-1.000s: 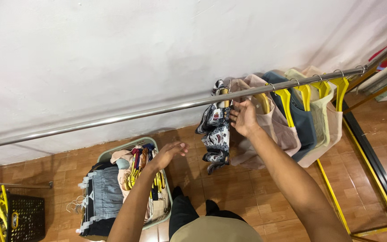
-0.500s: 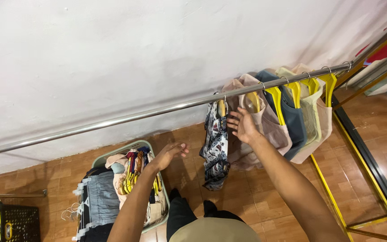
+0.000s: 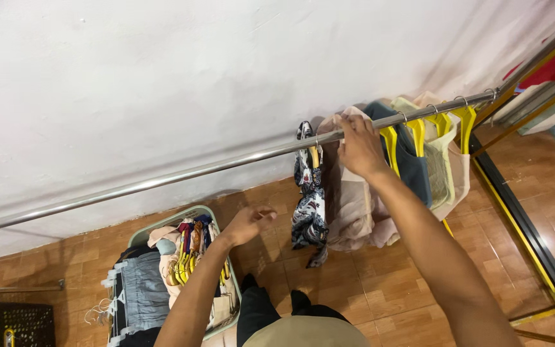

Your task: The person buttons a patterned shirt hanging on a rack, then buttons a beige shirt also on the rack. Both shirts are handled one at a time and left hanging after buttoning.

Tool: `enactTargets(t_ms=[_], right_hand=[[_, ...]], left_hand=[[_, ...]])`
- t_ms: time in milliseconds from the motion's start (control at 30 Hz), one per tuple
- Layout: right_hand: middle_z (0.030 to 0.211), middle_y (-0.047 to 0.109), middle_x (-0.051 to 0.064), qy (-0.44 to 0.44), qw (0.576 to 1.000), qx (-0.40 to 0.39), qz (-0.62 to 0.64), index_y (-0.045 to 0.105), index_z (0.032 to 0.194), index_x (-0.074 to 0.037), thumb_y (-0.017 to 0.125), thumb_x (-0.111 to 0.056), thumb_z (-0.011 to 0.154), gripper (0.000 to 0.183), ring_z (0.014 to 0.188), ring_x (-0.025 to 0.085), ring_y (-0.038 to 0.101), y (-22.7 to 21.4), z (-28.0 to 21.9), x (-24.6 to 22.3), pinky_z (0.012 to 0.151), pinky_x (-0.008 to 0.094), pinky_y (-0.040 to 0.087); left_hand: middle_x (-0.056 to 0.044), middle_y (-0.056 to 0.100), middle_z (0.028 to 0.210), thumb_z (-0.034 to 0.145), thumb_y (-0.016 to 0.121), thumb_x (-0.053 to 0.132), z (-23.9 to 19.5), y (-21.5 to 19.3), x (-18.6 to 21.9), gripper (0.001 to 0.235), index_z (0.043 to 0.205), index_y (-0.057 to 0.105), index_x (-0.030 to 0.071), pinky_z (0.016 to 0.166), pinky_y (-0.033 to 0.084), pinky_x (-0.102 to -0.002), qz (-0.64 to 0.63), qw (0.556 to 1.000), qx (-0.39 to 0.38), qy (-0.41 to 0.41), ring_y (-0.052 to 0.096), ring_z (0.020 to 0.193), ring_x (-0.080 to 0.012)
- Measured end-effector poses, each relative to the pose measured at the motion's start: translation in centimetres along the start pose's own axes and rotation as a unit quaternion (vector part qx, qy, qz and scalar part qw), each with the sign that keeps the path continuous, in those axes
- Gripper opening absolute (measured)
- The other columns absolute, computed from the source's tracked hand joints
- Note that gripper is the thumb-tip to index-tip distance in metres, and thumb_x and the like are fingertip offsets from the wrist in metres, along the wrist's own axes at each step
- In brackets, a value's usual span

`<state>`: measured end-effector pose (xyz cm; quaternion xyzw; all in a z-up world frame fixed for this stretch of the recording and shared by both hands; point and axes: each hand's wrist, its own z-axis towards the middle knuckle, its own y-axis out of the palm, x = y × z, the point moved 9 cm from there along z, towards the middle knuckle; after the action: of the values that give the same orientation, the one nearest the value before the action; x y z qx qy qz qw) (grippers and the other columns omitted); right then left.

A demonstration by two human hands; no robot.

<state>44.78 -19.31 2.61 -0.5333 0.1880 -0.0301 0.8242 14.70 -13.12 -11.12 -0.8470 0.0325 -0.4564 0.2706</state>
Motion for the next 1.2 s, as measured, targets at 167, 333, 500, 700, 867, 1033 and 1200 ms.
enactTargets(t_ms=[167, 333, 500, 700, 867, 1033, 1200], right_hand=[[0.133, 0.057, 0.016, -0.053, 0.983, -0.131, -0.119, 0.061, 0.132, -0.009, 0.080, -0.024, 0.074, 0.063, 0.132, 0.035, 0.048, 3.1, 3.9, -0.1, 0.107, 0.052, 0.037], [0.120, 0.071, 0.012, -0.006, 0.955, -0.270, -0.125, 0.076, 0.114, -0.016, 0.069, -0.024, 0.087, 0.029, 0.109, 0.029, 0.069, 5.7, 4.8, 0.7, 0.091, 0.048, 0.054], [0.094, 0.076, 0.013, 0.012, 0.959, -0.241, -0.146, 0.080, 0.095, -0.016, 0.070, -0.027, 0.081, 0.021, 0.092, 0.030, 0.074, 4.7, 4.8, 0.8, 0.084, 0.047, 0.055], [0.099, 0.072, 0.016, 0.015, 0.979, -0.179, -0.096, 0.079, 0.094, -0.016, 0.072, -0.025, 0.074, 0.023, 0.088, 0.034, 0.072, 3.5, 5.0, 0.5, 0.082, 0.049, 0.054], [0.105, 0.070, 0.018, 0.013, 0.982, -0.164, -0.095, 0.079, 0.088, -0.015, 0.072, -0.024, 0.074, 0.017, 0.087, 0.033, 0.072, 3.8, 5.4, 0.9, 0.078, 0.048, 0.055], [0.089, 0.073, 0.016, 0.020, 0.982, -0.167, -0.086, 0.078, 0.089, -0.017, 0.071, -0.024, 0.080, 0.014, 0.085, 0.033, 0.073, 4.8, 5.2, 1.7, 0.077, 0.048, 0.056], [0.085, 0.074, 0.014, 0.030, 0.979, -0.182, -0.089, 0.079, 0.092, -0.018, 0.072, -0.023, 0.077, 0.017, 0.083, 0.033, 0.073, 5.4, 5.3, 2.0, 0.076, 0.047, 0.056]], left_hand=[[-0.010, 0.074, 0.119, 0.097, 0.059, 0.044, 0.4, -1.0, 4.9, 0.044, 0.127, 0.067, 0.013, 0.099, 0.055, -0.041, 0.028, 0.999, 0.006, 0.012, 0.071, 0.105, -0.0214], [-0.008, 0.074, 0.113, 0.096, 0.066, 0.034, 2.4, -3.0, 10.9, 0.033, 0.121, 0.069, 0.012, 0.097, 0.058, -0.037, 0.051, 0.994, 0.047, 0.089, 0.073, 0.101, -0.0219], [-0.010, 0.073, 0.114, 0.090, 0.074, 0.030, 5.8, -6.2, 16.9, 0.034, 0.118, 0.073, 0.010, 0.101, 0.050, -0.042, 0.162, 0.943, 0.186, 0.223, 0.065, 0.111, -0.0298], [-0.016, 0.068, 0.124, 0.085, 0.079, 0.046, 12.2, -7.4, 19.1, 0.060, 0.131, 0.066, 0.010, 0.098, 0.047, -0.047, 0.243, 0.930, 0.151, 0.233, 0.063, 0.115, -0.0363], [-0.012, 0.074, 0.114, 0.081, 0.078, 0.049, 14.1, -6.8, 17.4, 0.062, 0.134, 0.064, 0.021, 0.091, 0.053, -0.044, 0.207, 0.969, 0.080, 0.113, 0.069, 0.106, -0.0324], [-0.012, 0.076, 0.112, 0.084, 0.074, 0.049, 14.0, -7.0, 17.2, 0.057, 0.135, 0.066, 0.026, 0.094, 0.055, -0.041, 0.184, 0.976, 0.060, 0.099, 0.072, 0.106, -0.0308], [-0.010, 0.075, 0.118, 0.084, 0.073, 0.050, 14.5, -7.2, 16.8, 0.056, 0.135, 0.065, 0.027, 0.098, 0.052, -0.039, 0.152, 0.981, 0.075, 0.094, 0.070, 0.112, -0.0288]])
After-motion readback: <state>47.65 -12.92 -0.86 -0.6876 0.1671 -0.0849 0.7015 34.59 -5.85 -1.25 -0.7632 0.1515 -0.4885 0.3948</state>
